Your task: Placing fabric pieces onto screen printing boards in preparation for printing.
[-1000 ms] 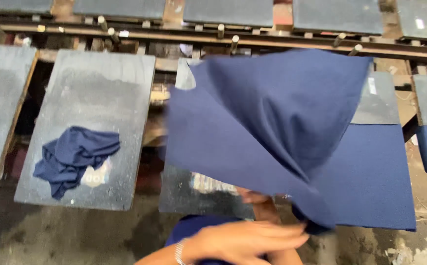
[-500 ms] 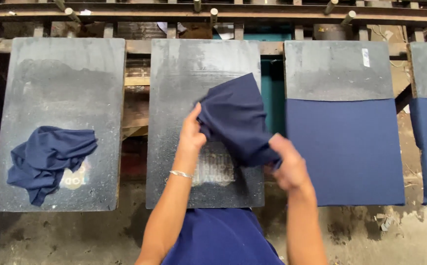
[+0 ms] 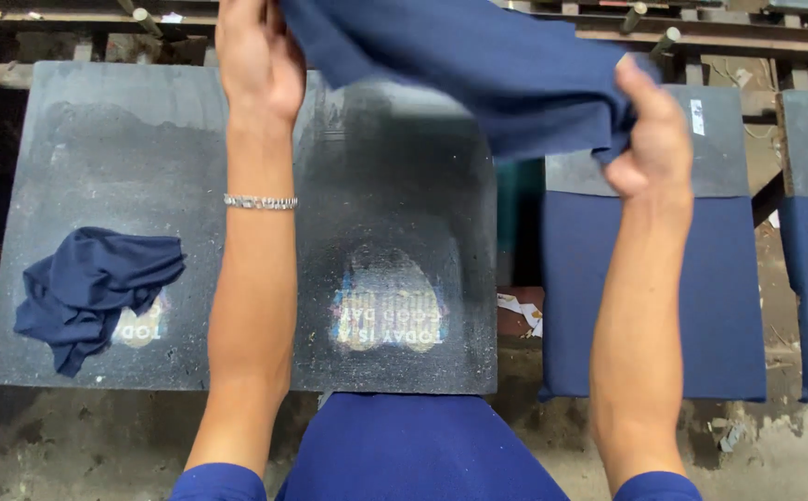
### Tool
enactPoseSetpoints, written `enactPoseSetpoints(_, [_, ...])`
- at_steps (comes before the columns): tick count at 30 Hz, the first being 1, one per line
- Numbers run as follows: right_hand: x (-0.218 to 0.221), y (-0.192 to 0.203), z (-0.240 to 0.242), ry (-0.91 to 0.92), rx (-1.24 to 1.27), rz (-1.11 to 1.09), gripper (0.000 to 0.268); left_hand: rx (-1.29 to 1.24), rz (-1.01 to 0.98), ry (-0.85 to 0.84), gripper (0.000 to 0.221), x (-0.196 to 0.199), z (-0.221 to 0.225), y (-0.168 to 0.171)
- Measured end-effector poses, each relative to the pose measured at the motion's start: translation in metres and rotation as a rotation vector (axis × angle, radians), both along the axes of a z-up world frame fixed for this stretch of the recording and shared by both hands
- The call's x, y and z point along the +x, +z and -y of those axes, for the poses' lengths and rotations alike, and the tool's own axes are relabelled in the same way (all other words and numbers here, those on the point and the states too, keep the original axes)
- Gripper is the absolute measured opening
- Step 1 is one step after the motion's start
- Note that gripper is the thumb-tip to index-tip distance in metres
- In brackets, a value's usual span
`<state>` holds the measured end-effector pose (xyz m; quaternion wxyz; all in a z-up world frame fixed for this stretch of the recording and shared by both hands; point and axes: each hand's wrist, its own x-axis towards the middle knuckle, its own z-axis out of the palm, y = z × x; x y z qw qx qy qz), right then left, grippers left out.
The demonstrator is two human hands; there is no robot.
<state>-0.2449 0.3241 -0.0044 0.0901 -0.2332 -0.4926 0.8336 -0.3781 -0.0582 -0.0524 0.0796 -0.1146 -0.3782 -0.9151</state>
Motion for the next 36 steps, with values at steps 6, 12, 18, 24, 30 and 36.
enactPoseSetpoints(6, [0.003,-0.141,0.004,0.17,-0.275,0.082,0.021,0.102,0.372,0.281,0.084,0.063,0.017,-0.064])
enactPoseSetpoints(12, [0.035,-0.289,0.01,0.17,-0.023,0.41,0.048,-0.434,0.792,0.373,0.04,0.145,0.019,-0.116])
enactPoseSetpoints(18, [0.1,-0.294,0.025,0.125,-0.113,0.385,0.064,-0.751,0.915,0.532,0.041,0.174,0.062,-0.249])
enactPoseSetpoints(24, [0.148,-0.294,0.017,0.017,-0.043,0.399,0.034,-0.712,0.888,0.317,0.043,0.221,0.085,-0.216])
enactPoseSetpoints(30, [0.22,-0.261,0.038,-0.027,-0.027,0.394,0.024,-0.609,0.924,0.292,0.044,0.302,0.104,-0.157])
enactPoseSetpoints(36, [0.313,-0.242,0.057,-0.041,0.02,0.422,0.028,-0.624,0.922,0.247,0.047,0.396,0.129,-0.155])
